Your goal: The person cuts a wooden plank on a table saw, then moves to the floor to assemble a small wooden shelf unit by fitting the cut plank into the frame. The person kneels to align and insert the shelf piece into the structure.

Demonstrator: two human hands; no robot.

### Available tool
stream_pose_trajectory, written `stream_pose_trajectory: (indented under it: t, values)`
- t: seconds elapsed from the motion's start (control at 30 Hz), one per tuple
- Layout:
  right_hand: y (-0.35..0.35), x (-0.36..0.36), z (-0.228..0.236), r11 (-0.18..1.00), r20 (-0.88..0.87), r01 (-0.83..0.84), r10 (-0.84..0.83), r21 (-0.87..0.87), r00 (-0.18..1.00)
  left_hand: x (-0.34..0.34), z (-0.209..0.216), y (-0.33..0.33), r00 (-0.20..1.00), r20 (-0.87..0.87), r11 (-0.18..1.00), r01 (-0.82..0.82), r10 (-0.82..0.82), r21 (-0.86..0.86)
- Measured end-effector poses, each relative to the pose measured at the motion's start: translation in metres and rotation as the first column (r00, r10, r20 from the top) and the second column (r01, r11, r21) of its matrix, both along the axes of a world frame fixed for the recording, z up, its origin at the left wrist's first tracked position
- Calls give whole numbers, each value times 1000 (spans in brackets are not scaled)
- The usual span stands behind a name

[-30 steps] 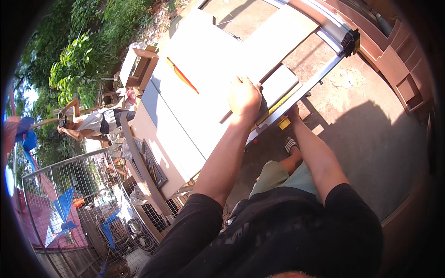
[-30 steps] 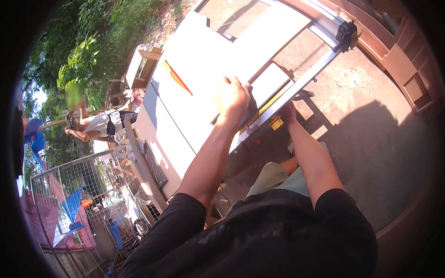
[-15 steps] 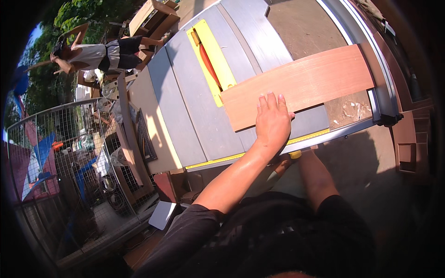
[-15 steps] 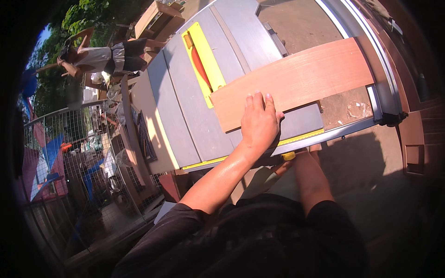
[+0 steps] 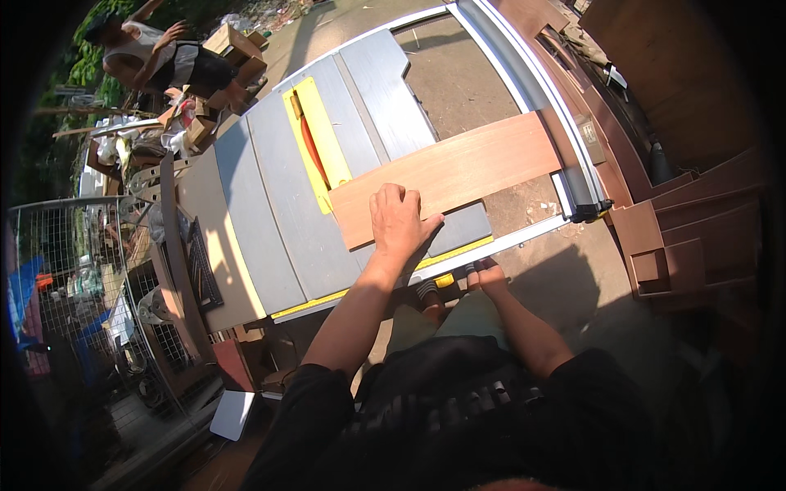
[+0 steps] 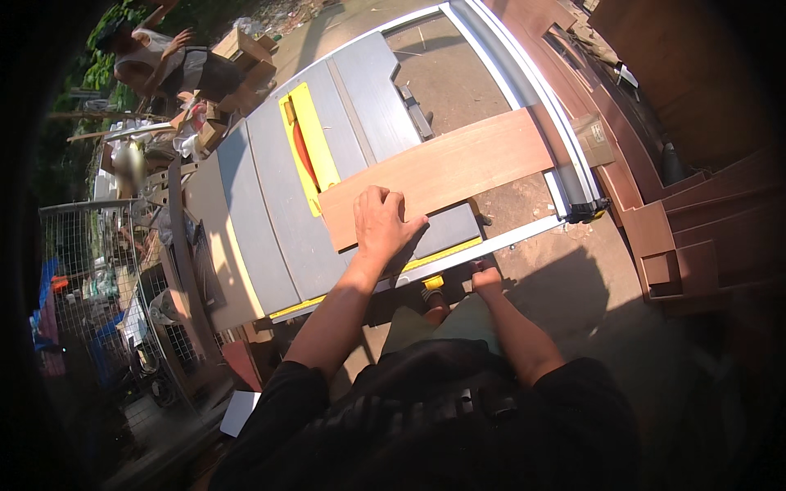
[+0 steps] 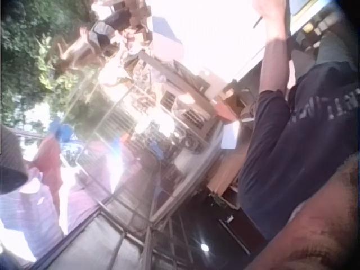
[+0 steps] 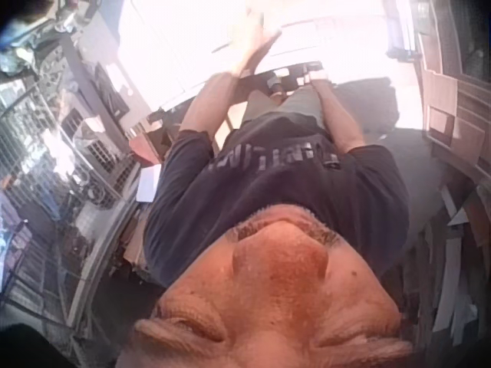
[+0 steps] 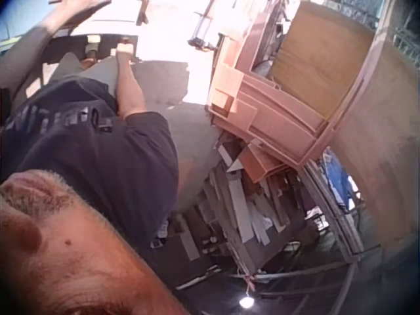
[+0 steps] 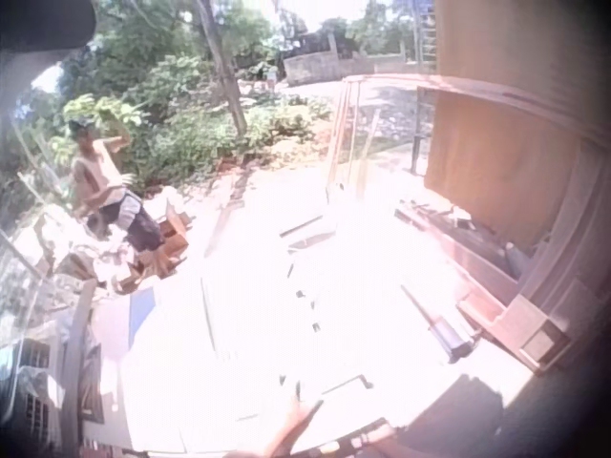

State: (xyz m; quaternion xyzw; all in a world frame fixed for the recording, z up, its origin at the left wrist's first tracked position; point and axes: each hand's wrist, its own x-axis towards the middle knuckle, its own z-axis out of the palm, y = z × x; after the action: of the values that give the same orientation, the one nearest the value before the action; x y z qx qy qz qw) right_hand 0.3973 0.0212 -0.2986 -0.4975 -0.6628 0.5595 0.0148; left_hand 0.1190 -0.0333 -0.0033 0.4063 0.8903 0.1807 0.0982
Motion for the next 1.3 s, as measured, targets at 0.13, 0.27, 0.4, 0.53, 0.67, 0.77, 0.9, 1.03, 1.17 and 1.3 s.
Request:
stream_pose_trajectory:
  t: [0.13,0.27,0.4,0.53,0.67,0.77,0.9,1.03,1.17,1.3]
  values:
    - [32,70,135,978,129,-113,91,178,987,-14,-11,-9,1000,-28,997,-4,2,-82]
    - [75,72,226,863,-57,-225,280,453,958,-6,-8,1,994,-64,992,-99,93,-84]
    - [118,2,282,528,-78,-290,568,798,819,-5,-6,14,997,-61,981,-62,52,-183]
    - [138,-107,314,195,178,-450,729,872,661,-8,-5,-2,994,-82,978,-84,70,-189]
    - [173,-169,294,-148,571,-713,716,686,401,-8,0,0,994,-101,979,-56,37,-194]
    - [181,-184,279,-249,646,-724,685,643,338,-11,-5,-2,994,-102,984,-60,43,-168]
    - [193,-191,265,-298,657,-675,659,675,365,-13,-6,-2,996,-71,986,-55,45,-158]
    - [197,-199,264,-300,662,-679,656,670,362,-18,-9,-2,996,-70,990,-64,56,-125]
    - [198,-205,265,-237,632,-699,675,674,380,-24,-10,-1,997,-69,990,-55,46,-128]
    - [199,-210,268,-223,623,-705,685,673,378,-27,-10,0,997,-66,990,-52,44,-133]
